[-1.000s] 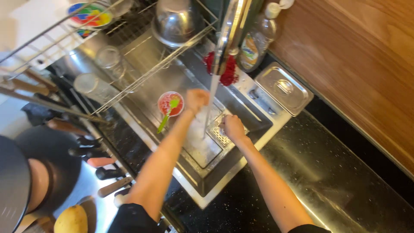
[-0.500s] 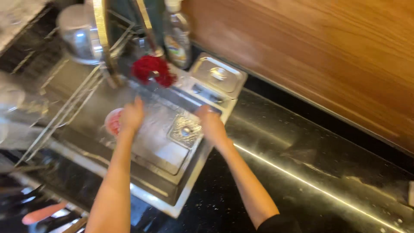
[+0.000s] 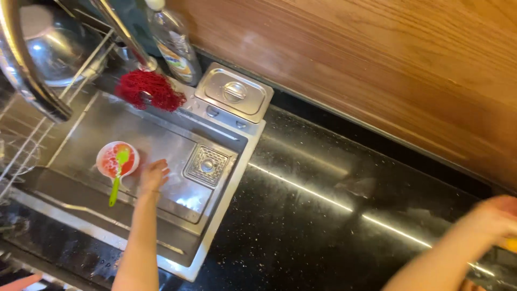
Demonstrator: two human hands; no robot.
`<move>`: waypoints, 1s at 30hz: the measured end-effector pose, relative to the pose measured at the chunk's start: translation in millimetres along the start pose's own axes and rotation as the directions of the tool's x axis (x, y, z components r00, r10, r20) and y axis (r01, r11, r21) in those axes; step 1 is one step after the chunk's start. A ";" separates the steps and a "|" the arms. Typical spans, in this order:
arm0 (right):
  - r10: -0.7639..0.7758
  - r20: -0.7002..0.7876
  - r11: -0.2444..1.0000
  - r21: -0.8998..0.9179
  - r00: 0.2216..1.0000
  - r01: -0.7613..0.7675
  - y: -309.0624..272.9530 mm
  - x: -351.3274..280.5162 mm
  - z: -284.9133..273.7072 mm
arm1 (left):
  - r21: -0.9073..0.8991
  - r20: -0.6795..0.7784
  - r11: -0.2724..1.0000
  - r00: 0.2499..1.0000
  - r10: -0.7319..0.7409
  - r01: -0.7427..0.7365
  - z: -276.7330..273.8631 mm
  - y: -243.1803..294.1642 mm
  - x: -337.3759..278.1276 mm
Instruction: Decorate cupcakes with mango slices and glaze, wash hands, and organize ingredients.
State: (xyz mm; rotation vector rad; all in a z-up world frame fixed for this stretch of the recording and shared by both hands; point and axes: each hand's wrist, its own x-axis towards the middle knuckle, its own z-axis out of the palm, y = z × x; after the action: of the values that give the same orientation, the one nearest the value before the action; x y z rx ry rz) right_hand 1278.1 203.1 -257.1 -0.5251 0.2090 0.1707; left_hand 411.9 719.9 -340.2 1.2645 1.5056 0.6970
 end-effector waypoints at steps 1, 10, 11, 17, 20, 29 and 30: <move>0.002 0.011 0.999 -0.042 1.000 -0.002 7.3 16.3 -9.9 | -0.101 -0.022 0.984 0.989 -0.147 0.144 3.8 4.8 -3.1; -0.082 0.127 0.897 -0.424 0.989 0.128 81.1 -22.8 -34.5 | -0.385 -0.141 0.892 0.941 -0.309 0.236 57.4 33.7 -3.3; -0.086 0.145 0.875 -0.462 0.986 0.144 94.8 -31.5 -36.7 | -0.390 -0.150 0.893 0.941 -0.303 0.225 57.9 35.5 -3.4; -0.100 0.269 0.690 -0.675 0.958 0.261 158.4 -92.1 -61.4 | -0.497 -0.207 0.853 0.934 -0.291 0.156 70.5 27.7 -6.4; -0.070 0.351 0.588 -0.742 0.934 0.323 206.8 -145.0 -50.7 | -0.615 -0.340 0.788 0.890 -0.303 0.033 81.4 26.3 -23.6; 0.467 0.537 0.107 -0.823 0.703 0.558 264.9 -629.3 278.7 | -0.842 0.114 0.515 0.986 -0.125 0.163 57.3 284.3 -258.2; 0.550 0.535 0.036 -0.783 0.641 0.621 269.6 -645.2 279.4 | -0.856 0.072 0.501 0.989 -0.131 0.129 49.1 282.7 -268.2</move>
State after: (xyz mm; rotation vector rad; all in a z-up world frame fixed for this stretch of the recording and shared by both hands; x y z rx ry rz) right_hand 640.8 506.5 5.3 -1.9563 -1.0262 0.5018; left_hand 545.0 539.1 -18.0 0.3499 0.9684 1.1529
